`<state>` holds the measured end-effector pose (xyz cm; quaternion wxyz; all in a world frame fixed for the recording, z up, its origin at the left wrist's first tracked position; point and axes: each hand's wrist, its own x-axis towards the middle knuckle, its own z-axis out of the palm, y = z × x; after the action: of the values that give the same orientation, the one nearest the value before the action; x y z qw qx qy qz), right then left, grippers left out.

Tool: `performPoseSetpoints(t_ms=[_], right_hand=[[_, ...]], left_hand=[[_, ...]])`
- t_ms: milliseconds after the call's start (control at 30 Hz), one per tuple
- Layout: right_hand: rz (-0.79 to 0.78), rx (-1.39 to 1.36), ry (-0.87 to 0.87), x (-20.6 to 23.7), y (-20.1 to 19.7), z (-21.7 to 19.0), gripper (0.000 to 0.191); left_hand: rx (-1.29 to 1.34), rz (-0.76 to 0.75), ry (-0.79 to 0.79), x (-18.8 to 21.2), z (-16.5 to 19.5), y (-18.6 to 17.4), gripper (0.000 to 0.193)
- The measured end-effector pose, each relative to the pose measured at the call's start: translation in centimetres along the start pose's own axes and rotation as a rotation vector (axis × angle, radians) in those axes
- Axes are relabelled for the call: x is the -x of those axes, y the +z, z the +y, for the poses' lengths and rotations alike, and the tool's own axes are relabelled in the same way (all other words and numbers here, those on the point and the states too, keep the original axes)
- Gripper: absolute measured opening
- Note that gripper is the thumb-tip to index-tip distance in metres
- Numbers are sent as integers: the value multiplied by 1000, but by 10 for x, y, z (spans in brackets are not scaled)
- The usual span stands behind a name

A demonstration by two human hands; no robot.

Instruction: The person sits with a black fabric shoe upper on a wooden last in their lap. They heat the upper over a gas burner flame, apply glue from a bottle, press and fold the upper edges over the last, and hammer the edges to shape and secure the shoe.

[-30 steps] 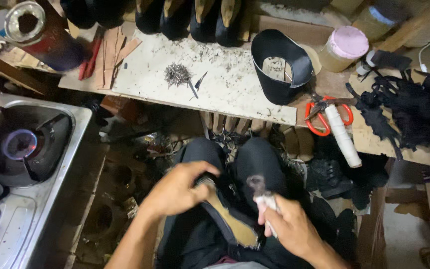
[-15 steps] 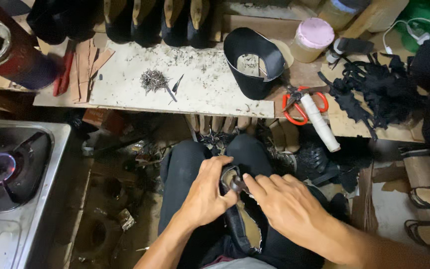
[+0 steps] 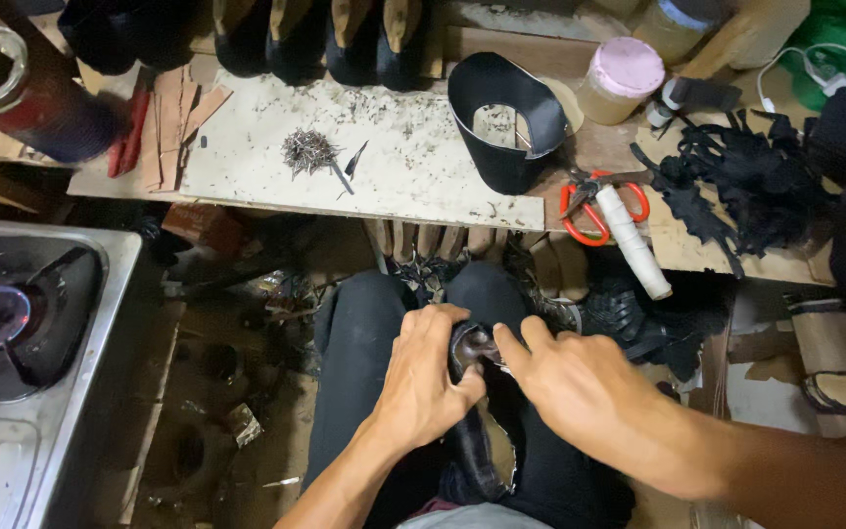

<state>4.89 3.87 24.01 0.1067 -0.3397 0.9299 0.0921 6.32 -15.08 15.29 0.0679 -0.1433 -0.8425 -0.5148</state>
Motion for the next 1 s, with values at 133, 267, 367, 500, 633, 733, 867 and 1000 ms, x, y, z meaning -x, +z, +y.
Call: performPoseSetpoints(t_ms=[133,267,367,500,633,733,867,1000], right_hand=[[163,-359,24,-7,33,1,47],[257,-581,-1,-20,51,-1,45],[200,-504,-25,-26,47,3,46],[0,-234,81,-37,31,4,43],[-195,-100,104,-58,3,-5,33],[-26,-232,-5,-64,-32,-12,40],[-20,-184,47,-61,-64,-6,53],[-47,-122,98,-98,-46,10,37]], left_hand=[[173,-4,-38,2,-27,-3,56],[308,-53,-51,1,-50,-8,55],[288,-66,-15,-5,-60,-15,57],[234,-115,-8,-11,-66,-23,53],[213,-44,53,-9,-72,-23,49],[226,4,-30,-6,-85,-30,48],[294,-21,-214,-10,-104,-54,51],[279,-37,-70,-14,-102,-66,42]])
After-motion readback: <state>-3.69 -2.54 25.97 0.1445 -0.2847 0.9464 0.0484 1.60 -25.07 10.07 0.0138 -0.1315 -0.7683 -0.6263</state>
